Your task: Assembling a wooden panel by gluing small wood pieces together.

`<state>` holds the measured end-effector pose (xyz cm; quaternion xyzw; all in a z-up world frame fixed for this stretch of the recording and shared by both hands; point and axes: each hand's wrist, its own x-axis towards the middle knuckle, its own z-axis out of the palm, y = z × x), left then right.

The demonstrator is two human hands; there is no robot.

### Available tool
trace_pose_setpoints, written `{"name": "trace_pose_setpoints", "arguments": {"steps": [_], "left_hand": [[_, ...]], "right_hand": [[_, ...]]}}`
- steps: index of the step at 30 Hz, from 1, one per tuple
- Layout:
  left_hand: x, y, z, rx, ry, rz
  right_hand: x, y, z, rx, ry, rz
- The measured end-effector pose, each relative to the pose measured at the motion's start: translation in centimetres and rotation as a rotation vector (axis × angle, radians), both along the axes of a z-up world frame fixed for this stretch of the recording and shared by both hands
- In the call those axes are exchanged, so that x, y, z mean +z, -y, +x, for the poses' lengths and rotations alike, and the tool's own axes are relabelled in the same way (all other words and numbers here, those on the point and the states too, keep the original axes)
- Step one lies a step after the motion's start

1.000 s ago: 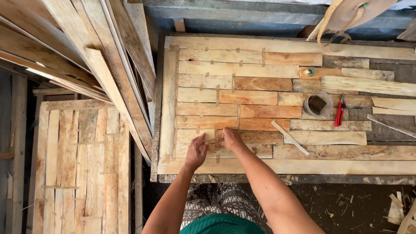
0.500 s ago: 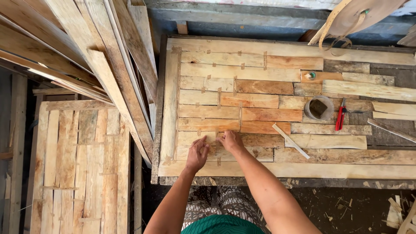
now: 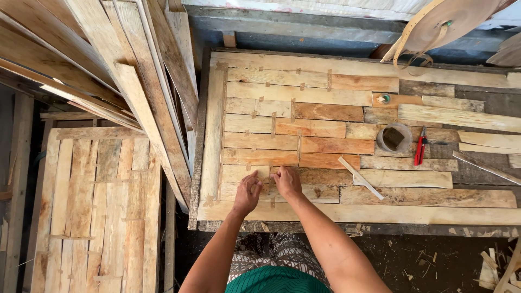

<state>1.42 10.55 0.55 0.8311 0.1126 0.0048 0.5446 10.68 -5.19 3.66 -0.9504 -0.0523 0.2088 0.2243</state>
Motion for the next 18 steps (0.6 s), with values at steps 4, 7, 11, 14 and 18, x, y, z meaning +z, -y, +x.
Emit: {"name": "trace_pose_setpoints", "arguments": {"steps": [4,7,11,14,18], "left_hand": [[-0.6,0.4,-0.4,0.03,0.041,-0.029],[-1.6,0.7,-0.8,0.016,0.031,-0.024],[-0.6,1.7,-1.2,0.125,0.082,-0.08],[-0.5,2.4,-1.6,0.13,0.119,-0.038],[1.5,3.2,-1.9,0.017,-0.008,-0.068]], "right_hand": [[0.2,1.0,-1.4,-0.006,0.077,0.123],[-0.4,2.2,-2.2,-0.005,0.125,0.166],[-1.4,4.1,-3.6,0.01,0.227,0.285],[-0.3,4.7,-5.1,-0.038,0.203,0.307],[1.4,5.3,-6.8,-0.083,0.128,0.408]]}}
